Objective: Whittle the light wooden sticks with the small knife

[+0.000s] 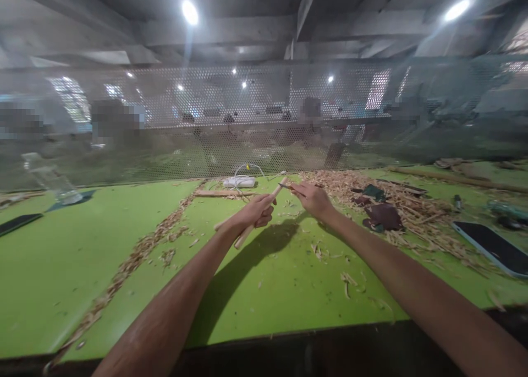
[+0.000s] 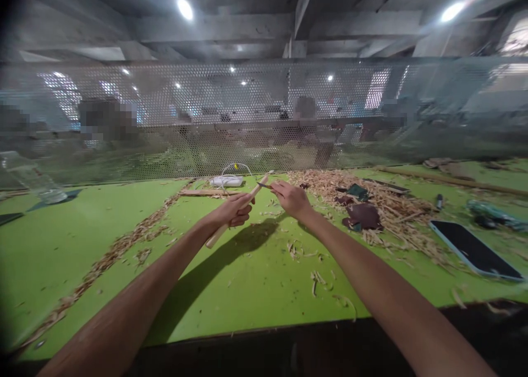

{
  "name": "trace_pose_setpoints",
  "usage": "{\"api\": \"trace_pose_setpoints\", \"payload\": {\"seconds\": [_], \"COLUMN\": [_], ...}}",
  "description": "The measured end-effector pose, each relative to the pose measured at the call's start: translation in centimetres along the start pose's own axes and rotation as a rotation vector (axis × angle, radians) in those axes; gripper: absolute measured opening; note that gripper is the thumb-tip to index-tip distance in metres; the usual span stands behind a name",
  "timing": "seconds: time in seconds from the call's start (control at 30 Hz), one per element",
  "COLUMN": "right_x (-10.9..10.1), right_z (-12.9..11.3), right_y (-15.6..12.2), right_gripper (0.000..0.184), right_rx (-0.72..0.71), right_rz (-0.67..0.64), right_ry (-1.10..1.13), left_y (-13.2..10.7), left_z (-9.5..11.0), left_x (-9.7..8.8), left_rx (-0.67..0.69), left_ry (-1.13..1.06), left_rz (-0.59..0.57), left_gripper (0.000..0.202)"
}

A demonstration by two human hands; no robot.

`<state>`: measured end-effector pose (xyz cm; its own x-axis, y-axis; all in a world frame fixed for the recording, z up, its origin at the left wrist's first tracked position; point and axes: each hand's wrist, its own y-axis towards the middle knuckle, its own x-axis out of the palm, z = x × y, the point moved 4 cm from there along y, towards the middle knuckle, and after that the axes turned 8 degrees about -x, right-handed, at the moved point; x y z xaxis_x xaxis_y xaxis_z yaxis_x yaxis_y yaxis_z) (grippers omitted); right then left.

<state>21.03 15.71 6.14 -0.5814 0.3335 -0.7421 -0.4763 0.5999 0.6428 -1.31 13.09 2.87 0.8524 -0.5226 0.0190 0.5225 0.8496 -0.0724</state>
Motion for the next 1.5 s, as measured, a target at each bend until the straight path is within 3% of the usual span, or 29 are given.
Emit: {"api": "trace_pose_setpoints", "payload": {"seconds": [0.27, 0.4, 0.5, 0.6, 0.7, 0.9, 1.07, 1.17, 1.23, 1.37, 1.5], "right_x": [-0.8, -0.9, -1.8, -3.7, -5.0, -3.9, -2.0, -0.5, 0.0, 0.2, 0.2], "right_z": [0.5, 0.6, 2.5, 5.6, 6.9, 4.5, 4.8, 4.6, 3.5, 0.3, -1.7], "right_y": [0.0, 0.0, -0.4, -1.2, -1.4, -0.3, -0.4, -0.9, -1.0, -0.4, 0.2], "right_gripper": [0.04, 0.04, 0.041, 0.038, 0.037, 0.039, 0.033, 0.036, 0.032, 0.028, 0.031], "right_rx": [0.127, 0.121, 0.24, 0.413, 0.408, 0.284, 0.421, 0.532, 0.544, 0.433, 0.305], "right_rz": [-0.016, -0.049, -0.029, 0.077, 0.164, 0.168, 0.17, 0.011, -0.112, -0.243, -0.332], "right_ry": [0.032, 0.002, -0.073, -0.136, -0.123, -0.015, 0.373, 0.722, 0.839, 0.863, 0.774], "left_y": [-0.4, -0.7, -1.1, -1.5, -1.5, -1.3, -1.6, -1.5, -1.4, -1.1, -1.1], "left_z": [0.4, 0.5, 0.9, 1.3, 1.3, 0.8, 1.3, 1.6, 1.8, 2.1, 2.1], "left_x": [0.5, 0.6, 0.7, 0.8, 0.4, 0.2, 0.0, -0.2, -0.2, -0.2, -0.3], "left_rx": [-0.016, -0.031, -0.015, 0.029, 0.036, -0.009, -0.057, -0.092, -0.086, -0.024, 0.031], "left_ry": [0.017, 0.032, 0.088, 0.119, 0.098, 0.043, -0.123, -0.257, -0.363, -0.481, -0.495], "left_rz": [-0.011, 0.008, -0.038, -0.079, -0.045, 0.061, 0.301, 0.354, 0.347, 0.311, 0.356], "left_gripper": [0.026, 0.027, 0.029, 0.03, 0.03, 0.028, 0.03, 0.024, 0.017, 0.014, 0.022]}}
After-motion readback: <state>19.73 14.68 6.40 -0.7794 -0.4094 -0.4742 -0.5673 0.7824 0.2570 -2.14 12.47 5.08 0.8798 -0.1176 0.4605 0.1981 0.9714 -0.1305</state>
